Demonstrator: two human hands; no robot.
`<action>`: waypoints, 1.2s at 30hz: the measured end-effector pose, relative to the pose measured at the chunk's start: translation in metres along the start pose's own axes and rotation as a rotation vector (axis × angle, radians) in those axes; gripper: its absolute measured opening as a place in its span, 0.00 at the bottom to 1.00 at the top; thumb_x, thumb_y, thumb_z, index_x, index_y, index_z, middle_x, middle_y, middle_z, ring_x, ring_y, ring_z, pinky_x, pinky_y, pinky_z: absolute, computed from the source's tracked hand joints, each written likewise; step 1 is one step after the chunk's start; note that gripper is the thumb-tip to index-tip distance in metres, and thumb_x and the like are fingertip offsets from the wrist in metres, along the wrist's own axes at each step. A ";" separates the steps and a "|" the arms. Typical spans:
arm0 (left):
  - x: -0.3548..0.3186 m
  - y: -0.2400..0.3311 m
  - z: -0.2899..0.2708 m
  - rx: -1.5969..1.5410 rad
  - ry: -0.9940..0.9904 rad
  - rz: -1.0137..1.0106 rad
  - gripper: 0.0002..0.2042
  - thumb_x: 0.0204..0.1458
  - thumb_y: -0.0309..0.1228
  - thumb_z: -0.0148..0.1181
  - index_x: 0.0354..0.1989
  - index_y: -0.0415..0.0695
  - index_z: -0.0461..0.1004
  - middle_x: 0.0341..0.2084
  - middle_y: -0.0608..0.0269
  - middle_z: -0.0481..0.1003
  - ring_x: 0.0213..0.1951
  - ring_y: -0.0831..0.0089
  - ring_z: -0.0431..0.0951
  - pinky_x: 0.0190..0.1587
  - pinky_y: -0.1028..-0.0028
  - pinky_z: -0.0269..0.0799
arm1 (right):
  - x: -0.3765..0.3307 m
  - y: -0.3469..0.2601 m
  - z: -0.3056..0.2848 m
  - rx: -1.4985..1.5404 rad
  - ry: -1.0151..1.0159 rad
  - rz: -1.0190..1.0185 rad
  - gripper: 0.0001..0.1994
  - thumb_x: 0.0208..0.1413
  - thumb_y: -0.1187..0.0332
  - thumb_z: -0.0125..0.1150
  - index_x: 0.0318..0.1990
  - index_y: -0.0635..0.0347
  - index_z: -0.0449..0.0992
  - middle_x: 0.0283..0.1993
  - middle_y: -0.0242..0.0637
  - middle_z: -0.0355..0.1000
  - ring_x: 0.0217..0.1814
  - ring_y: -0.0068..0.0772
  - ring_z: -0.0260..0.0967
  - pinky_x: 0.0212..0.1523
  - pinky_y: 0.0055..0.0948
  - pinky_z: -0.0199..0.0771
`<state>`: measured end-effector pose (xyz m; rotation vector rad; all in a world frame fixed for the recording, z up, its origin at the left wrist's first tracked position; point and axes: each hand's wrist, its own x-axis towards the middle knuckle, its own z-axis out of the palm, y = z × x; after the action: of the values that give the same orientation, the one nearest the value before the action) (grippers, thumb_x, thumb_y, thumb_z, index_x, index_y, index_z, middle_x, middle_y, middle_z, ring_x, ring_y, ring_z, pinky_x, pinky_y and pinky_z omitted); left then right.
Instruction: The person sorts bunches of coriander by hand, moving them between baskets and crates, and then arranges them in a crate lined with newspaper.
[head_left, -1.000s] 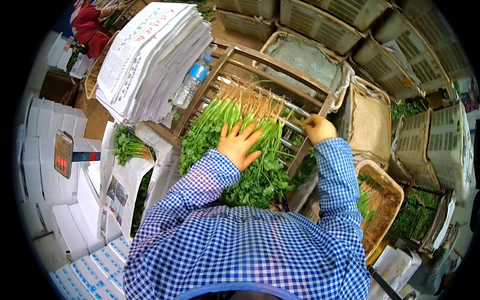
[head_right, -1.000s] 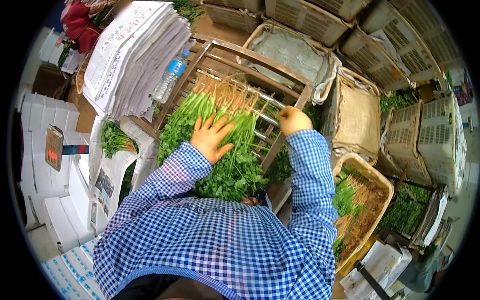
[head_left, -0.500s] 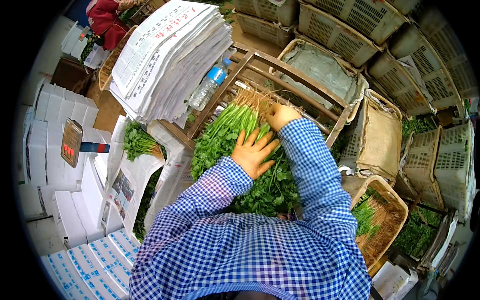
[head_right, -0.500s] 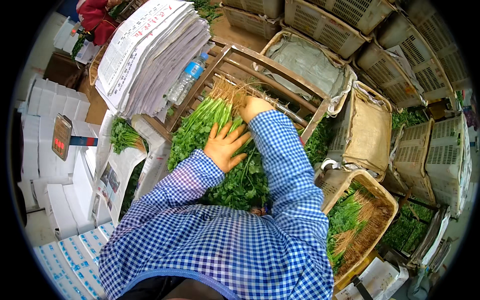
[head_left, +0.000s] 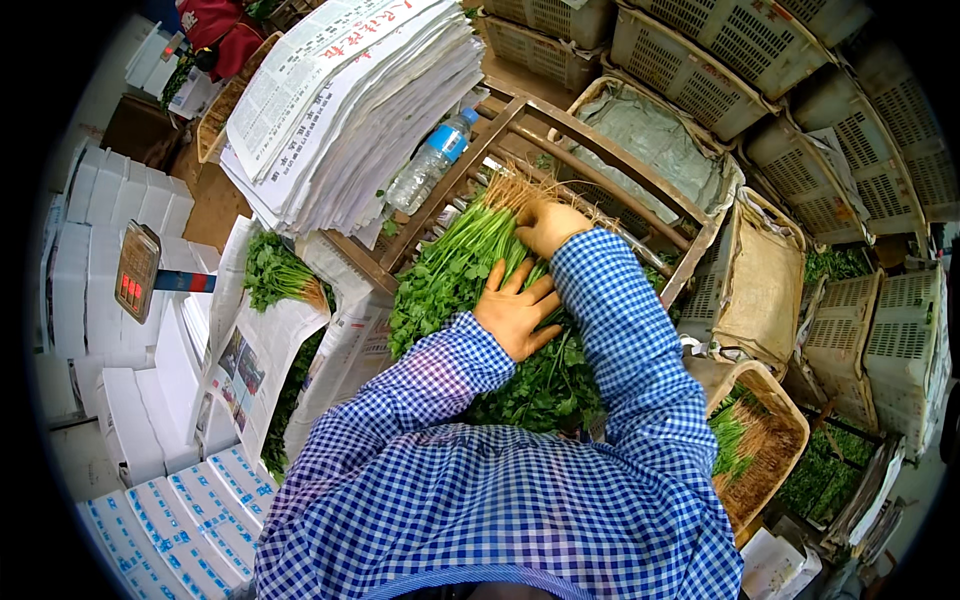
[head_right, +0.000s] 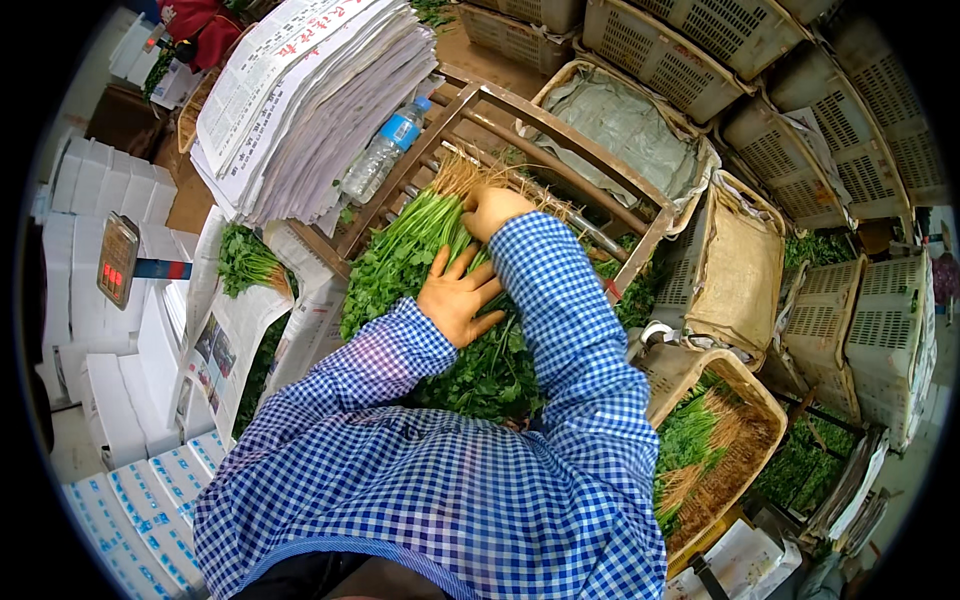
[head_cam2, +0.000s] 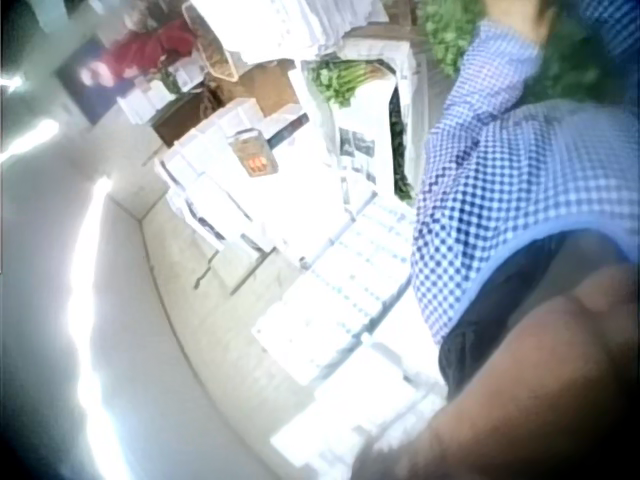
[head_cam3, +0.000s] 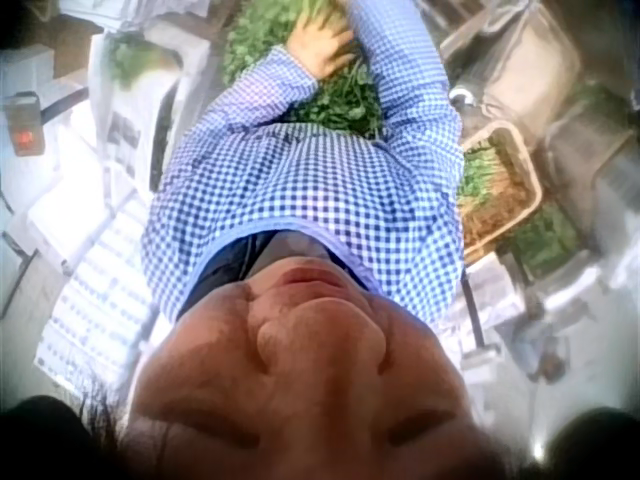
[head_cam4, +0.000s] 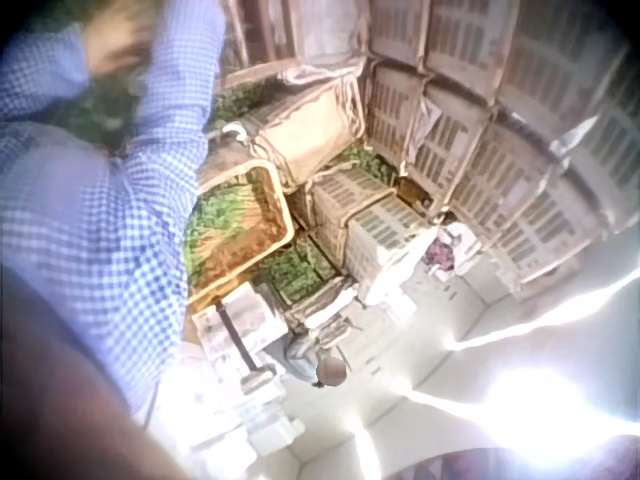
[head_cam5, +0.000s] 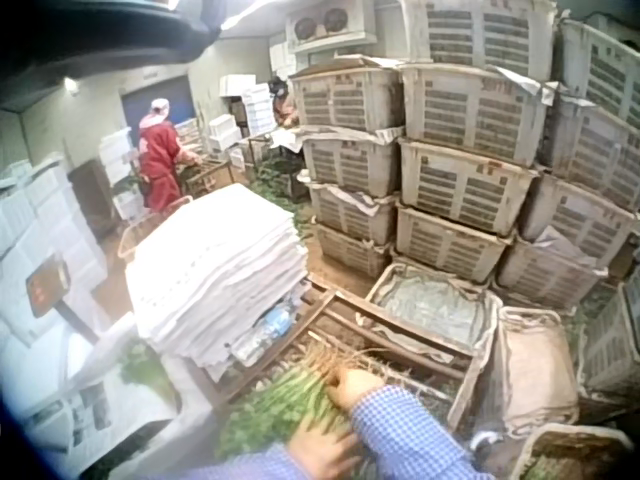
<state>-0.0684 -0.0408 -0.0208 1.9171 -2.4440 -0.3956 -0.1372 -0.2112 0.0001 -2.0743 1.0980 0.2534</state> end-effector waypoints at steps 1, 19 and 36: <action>-0.001 0.000 0.002 -0.010 0.026 0.005 0.31 0.60 0.51 0.54 0.71 0.55 0.59 0.69 0.56 0.60 0.71 0.44 0.54 0.71 0.37 0.43 | 0.007 0.010 0.001 0.010 -0.014 -0.041 0.17 0.58 0.54 0.60 0.47 0.55 0.81 0.47 0.44 0.80 0.50 0.43 0.78 0.53 0.39 0.76; -0.005 -0.008 0.012 -0.196 0.228 0.114 0.26 0.57 0.46 0.59 0.63 0.51 0.68 0.62 0.55 0.67 0.67 0.38 0.60 0.69 0.35 0.45 | -0.019 -0.018 -0.003 -0.179 -0.048 0.180 0.26 0.60 0.48 0.60 0.62 0.49 0.75 0.55 0.44 0.77 0.58 0.45 0.75 0.59 0.39 0.74; -0.015 -0.034 -0.008 -0.578 0.127 0.212 0.27 0.61 0.44 0.55 0.66 0.45 0.65 0.65 0.50 0.66 0.69 0.45 0.59 0.71 0.40 0.45 | -0.036 0.004 0.021 0.235 0.172 0.324 0.20 0.58 0.53 0.66 0.51 0.56 0.77 0.45 0.45 0.80 0.47 0.39 0.78 0.49 0.37 0.78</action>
<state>-0.0306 -0.0353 -0.0180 1.3874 -2.1059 -0.8297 -0.1591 -0.1749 0.0012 -1.7306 1.4948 0.0970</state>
